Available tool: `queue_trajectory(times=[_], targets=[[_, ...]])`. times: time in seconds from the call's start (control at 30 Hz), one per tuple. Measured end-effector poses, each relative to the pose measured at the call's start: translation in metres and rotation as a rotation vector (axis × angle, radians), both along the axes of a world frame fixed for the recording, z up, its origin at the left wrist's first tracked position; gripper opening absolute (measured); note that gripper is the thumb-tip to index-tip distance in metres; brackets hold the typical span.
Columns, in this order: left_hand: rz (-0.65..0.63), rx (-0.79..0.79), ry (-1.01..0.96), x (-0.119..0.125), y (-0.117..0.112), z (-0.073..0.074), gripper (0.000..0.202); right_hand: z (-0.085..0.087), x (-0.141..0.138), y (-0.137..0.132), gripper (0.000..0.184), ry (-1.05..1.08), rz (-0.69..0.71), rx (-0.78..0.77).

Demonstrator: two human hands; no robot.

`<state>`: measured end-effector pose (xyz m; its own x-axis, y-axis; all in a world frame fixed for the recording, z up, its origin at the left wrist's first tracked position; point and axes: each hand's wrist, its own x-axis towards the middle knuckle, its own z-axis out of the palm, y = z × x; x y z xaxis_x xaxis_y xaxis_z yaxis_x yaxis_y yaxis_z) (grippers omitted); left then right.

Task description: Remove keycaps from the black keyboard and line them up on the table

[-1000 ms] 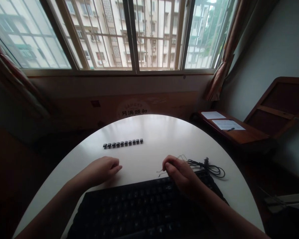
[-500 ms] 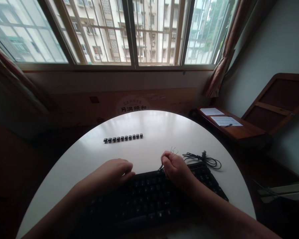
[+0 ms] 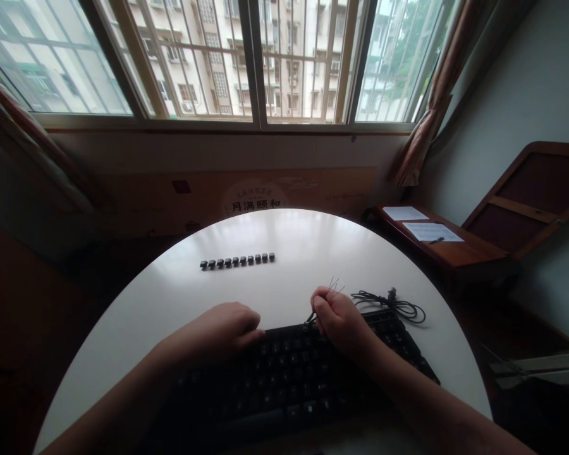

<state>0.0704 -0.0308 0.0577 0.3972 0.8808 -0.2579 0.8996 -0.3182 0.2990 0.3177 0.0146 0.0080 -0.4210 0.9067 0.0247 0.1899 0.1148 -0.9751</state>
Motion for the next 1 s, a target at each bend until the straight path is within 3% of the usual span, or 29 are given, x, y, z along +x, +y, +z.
queue_trajectory(times=[0.3, 0.53, 0.83, 1.0], targets=[[0.023, -0.036, -0.03, -0.0017, 0.0025, -0.0034, 0.044, 0.0034, 0.0031, -0.0036, 0.015, -0.059, 0.077, 0.007], [0.019, -0.045, -0.037, -0.0031, 0.0038, -0.0051, 0.044, 0.0041, 0.001, -0.0042, 0.017, 0.057, -0.046, -0.037], [0.029, -0.042, -0.033, -0.0033, 0.0045, -0.007, 0.045, -0.0021, 0.0008, 0.0038, 0.014, 0.002, -0.002, -0.046], [0.029, -0.048, -0.042, -0.0035, 0.0052, -0.0072, 0.045, 0.0014, 0.0008, -0.0028, 0.016, -0.133, 0.036, 0.068]])
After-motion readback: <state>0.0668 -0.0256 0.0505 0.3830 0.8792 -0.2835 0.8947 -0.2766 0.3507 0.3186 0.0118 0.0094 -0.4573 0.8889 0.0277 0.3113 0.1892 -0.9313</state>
